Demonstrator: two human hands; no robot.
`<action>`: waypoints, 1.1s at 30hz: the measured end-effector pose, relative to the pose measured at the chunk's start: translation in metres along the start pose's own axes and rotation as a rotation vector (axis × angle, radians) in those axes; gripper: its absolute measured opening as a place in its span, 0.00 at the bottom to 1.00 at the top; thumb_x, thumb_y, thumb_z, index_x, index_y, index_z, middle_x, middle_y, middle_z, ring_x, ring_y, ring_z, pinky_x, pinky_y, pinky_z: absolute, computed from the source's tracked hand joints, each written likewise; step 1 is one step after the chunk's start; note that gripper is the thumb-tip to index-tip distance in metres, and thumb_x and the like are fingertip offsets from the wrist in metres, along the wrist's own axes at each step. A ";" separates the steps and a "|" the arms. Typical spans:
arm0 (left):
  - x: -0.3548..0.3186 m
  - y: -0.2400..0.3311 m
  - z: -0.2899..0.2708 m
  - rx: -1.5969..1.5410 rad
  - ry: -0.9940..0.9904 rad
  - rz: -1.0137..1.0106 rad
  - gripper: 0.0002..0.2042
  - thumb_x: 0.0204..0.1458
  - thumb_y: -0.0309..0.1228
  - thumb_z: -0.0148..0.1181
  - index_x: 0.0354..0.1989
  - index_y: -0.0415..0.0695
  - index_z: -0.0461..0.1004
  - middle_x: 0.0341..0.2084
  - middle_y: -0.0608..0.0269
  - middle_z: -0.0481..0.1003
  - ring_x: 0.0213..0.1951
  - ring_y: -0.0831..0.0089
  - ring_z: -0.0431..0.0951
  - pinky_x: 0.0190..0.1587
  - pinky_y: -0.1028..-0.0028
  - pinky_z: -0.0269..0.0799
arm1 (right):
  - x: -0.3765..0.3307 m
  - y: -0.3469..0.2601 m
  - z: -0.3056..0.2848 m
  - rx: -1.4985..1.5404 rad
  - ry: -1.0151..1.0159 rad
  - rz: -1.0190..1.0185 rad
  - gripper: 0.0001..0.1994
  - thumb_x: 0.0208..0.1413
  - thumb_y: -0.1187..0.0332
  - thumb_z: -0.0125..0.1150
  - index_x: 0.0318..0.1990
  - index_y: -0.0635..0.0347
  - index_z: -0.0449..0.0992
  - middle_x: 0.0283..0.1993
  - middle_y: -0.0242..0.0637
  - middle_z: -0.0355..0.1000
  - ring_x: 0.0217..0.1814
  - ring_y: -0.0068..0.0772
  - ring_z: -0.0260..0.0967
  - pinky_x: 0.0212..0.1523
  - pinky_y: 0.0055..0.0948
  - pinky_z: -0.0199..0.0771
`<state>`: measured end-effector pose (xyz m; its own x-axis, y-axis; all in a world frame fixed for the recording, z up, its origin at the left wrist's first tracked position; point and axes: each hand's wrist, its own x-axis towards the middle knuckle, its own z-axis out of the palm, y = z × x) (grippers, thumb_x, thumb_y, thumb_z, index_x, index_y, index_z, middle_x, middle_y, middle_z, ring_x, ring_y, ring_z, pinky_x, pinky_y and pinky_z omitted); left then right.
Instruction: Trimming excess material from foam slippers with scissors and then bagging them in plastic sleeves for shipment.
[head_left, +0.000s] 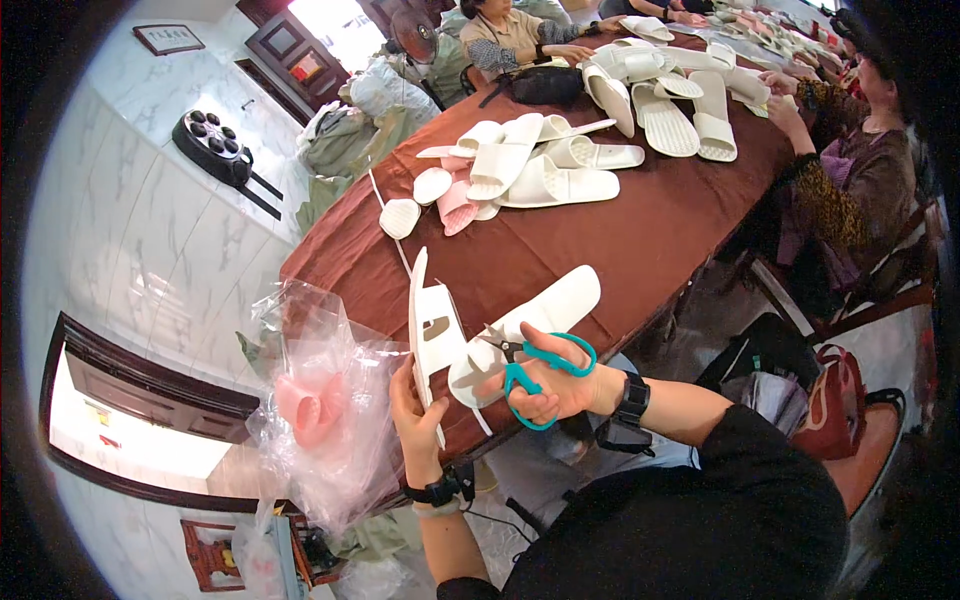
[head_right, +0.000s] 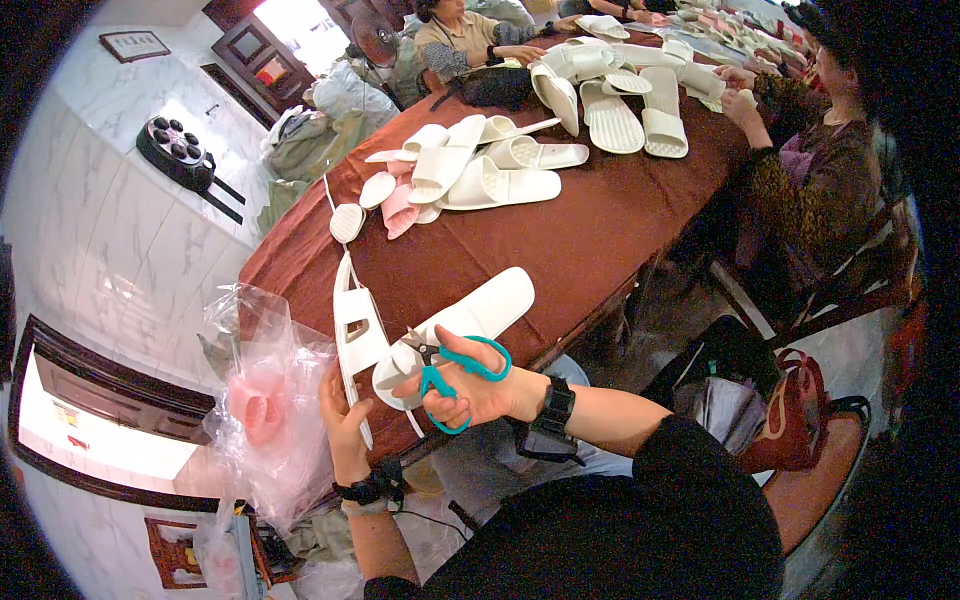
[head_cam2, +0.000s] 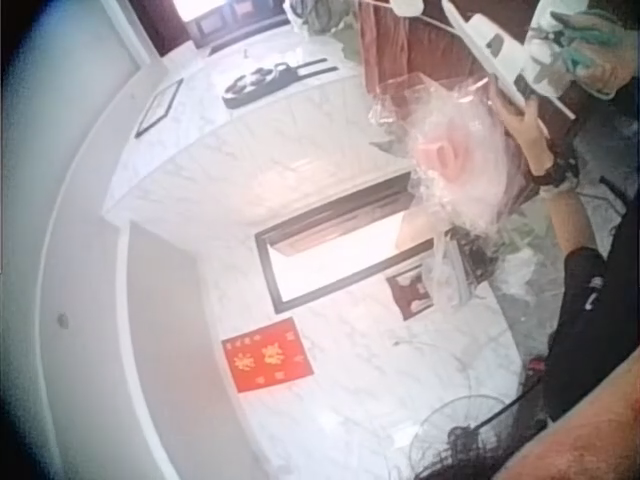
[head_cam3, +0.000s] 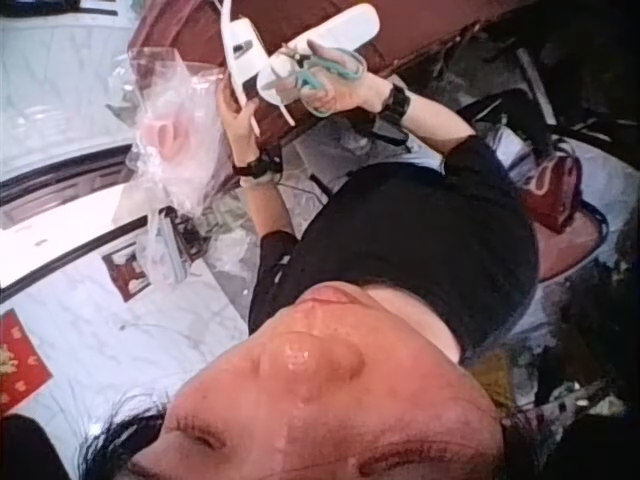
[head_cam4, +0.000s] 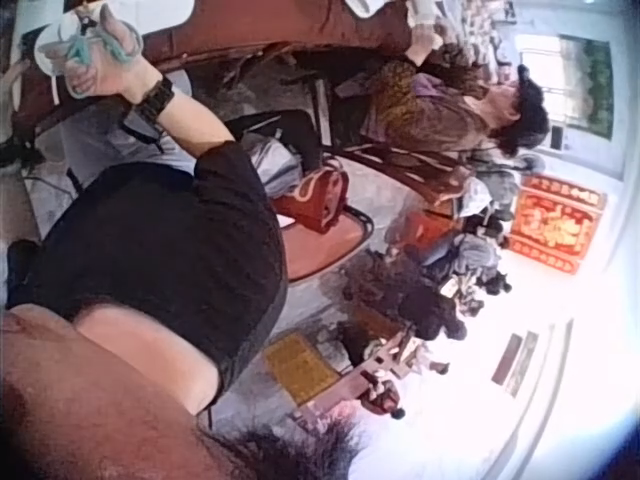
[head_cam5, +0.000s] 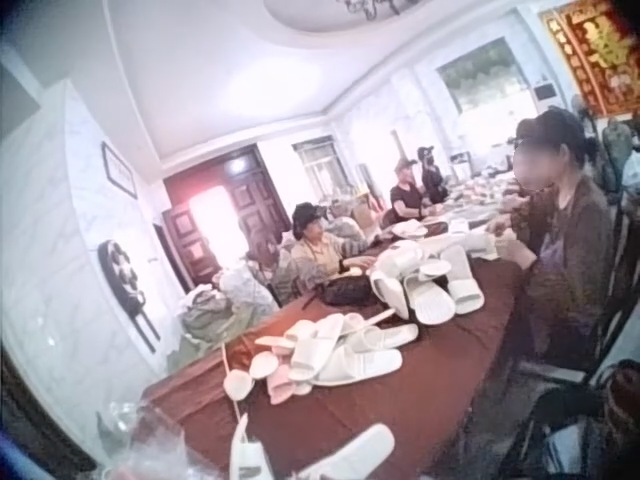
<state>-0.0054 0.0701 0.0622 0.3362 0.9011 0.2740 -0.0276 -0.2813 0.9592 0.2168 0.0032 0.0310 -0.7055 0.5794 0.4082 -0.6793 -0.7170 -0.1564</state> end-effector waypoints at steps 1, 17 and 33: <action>0.000 0.001 0.000 0.003 -0.001 -0.002 0.36 0.32 0.18 0.55 0.59 0.34 0.56 0.53 0.55 0.62 0.56 0.66 0.63 0.59 0.68 0.56 | 0.002 0.000 0.002 0.010 -0.018 0.010 0.45 0.52 0.32 0.37 0.58 0.71 0.58 0.25 0.37 0.64 0.20 0.21 0.54 0.23 0.20 0.54; -0.006 0.006 -0.009 -0.001 0.018 -0.011 0.35 0.33 0.18 0.55 0.58 0.35 0.57 0.53 0.55 0.63 0.55 0.66 0.64 0.58 0.68 0.56 | 0.002 0.011 0.006 -0.639 0.566 0.067 0.35 0.57 0.37 0.37 0.47 0.66 0.69 0.16 0.41 0.66 0.15 0.29 0.62 0.17 0.26 0.61; -0.017 -0.003 -0.016 -0.168 0.159 -0.116 0.35 0.35 0.21 0.53 0.60 0.37 0.55 0.52 0.55 0.63 0.55 0.64 0.64 0.57 0.67 0.59 | -0.008 0.010 0.018 -1.064 0.658 -0.003 0.24 0.60 0.48 0.46 0.41 0.64 0.69 0.13 0.34 0.63 0.10 0.22 0.59 0.12 0.21 0.56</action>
<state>-0.0259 0.0610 0.0562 0.1940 0.9686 0.1557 -0.1578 -0.1259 0.9794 0.2192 -0.0154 0.0428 -0.4619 0.8842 -0.0689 -0.2906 -0.2243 -0.9302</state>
